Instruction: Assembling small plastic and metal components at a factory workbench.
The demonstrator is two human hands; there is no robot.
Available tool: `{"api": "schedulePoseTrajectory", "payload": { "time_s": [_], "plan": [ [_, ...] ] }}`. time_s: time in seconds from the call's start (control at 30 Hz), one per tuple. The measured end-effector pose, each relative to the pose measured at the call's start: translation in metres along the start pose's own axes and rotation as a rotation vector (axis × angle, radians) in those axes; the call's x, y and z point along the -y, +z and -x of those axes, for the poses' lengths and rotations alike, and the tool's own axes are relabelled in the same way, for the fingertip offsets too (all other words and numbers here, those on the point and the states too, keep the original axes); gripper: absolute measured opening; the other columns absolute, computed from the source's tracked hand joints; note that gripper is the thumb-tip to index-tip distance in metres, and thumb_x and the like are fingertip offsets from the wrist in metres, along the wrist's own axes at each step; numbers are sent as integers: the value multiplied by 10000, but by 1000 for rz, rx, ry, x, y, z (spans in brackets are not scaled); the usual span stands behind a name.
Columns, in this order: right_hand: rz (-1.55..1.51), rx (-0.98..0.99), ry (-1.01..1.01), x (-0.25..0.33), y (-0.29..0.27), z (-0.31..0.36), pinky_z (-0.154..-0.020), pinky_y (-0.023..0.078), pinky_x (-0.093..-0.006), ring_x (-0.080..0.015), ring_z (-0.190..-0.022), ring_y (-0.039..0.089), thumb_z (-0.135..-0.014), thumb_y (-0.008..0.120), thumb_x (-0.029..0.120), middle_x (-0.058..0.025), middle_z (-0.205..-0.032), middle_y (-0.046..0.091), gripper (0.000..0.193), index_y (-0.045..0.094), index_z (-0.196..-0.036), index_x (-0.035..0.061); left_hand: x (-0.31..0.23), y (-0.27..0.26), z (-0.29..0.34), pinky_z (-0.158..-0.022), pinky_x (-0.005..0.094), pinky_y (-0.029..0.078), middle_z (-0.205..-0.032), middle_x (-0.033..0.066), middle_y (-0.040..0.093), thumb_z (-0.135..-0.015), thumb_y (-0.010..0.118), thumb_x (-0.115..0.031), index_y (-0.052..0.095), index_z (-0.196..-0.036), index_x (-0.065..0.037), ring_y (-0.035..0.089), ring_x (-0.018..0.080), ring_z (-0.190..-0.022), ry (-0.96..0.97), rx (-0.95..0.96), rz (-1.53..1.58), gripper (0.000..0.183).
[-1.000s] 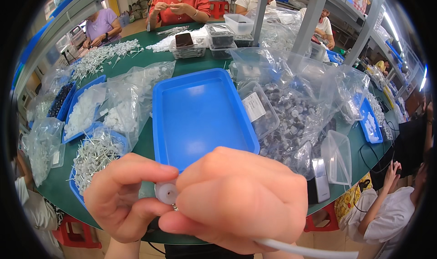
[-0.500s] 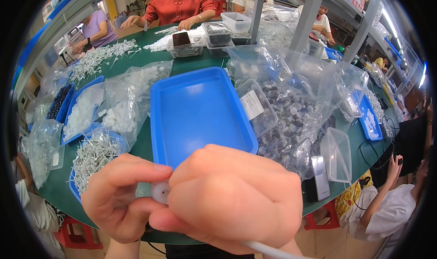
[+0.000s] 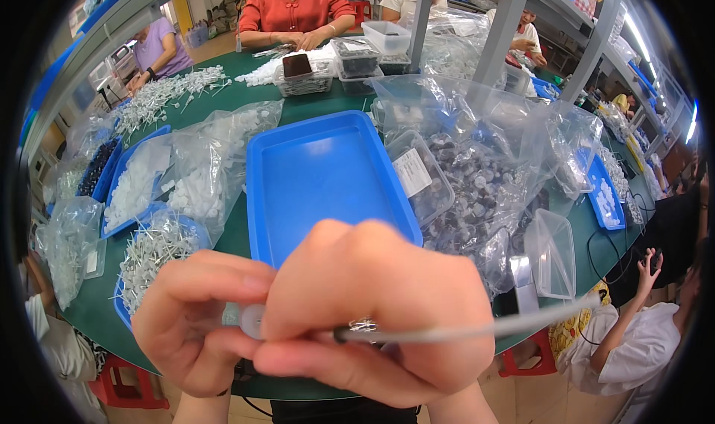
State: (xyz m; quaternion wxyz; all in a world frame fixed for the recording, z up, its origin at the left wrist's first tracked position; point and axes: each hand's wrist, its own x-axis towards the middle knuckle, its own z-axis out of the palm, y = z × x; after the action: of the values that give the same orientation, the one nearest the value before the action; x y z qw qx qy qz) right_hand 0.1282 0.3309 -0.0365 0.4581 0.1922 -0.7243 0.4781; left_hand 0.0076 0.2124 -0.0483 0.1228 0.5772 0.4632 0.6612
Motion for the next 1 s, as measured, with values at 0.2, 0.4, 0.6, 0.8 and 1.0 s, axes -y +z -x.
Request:
{"api": "schedulePoseTrajectory", "payload": {
  "time_s": [0.2, 0.4, 0.6, 0.8, 1.0],
  "plan": [
    [-24, -314, 228, 6, 10, 1, -397, 410, -222, -133, -411, 476, -782, 675, 153, -136, -570, 517, 324, 385, -803, 9, -4, -3, -6, -638, 262, 447, -832, 172, 586, -785, 646, -135, 532, -863, 71, 575, 191, -697, -48, 84, 96, 248],
    [-65, -352, 381, 11, 11, -4, -352, 335, -174, -98, -373, 440, -760, 625, 93, -119, -511, 494, 244, 402, -744, -7, -4, -1, -10, -526, 209, 326, -750, 87, 523, -846, 512, -178, 520, -826, 40, 432, 111, -611, -275, 107, 157, 219],
    [-82, -368, 454, 9, 16, -7, -354, 303, -162, -82, -378, 433, -710, 586, 35, -99, -517, 498, 171, 421, -698, -11, 0, -4, -10, -594, 230, 319, -753, 57, 503, -802, 586, -160, 520, -817, 11, 425, 118, -674, -135, 184, 56, 184],
    [-58, -333, 488, 12, 14, -9, -383, 313, -166, -82, -400, 440, -708, 582, 32, -82, -530, 496, 158, 430, -707, -12, 3, -1, -10, -637, 245, 327, -774, 58, 513, -780, 612, -140, 517, -835, 9, 429, 125, -713, -156, 217, 66, 186],
    [-36, -342, 360, 3, 18, -8, -418, 341, -170, -90, -451, 461, -744, 597, 58, -85, -559, 506, 189, 418, -742, -3, 6, 1, -9, -596, 231, 392, -813, 42, 496, -801, 559, 44, 511, -921, -2, 464, 91, -676, -171, 194, 195, 137]
  ]
}}
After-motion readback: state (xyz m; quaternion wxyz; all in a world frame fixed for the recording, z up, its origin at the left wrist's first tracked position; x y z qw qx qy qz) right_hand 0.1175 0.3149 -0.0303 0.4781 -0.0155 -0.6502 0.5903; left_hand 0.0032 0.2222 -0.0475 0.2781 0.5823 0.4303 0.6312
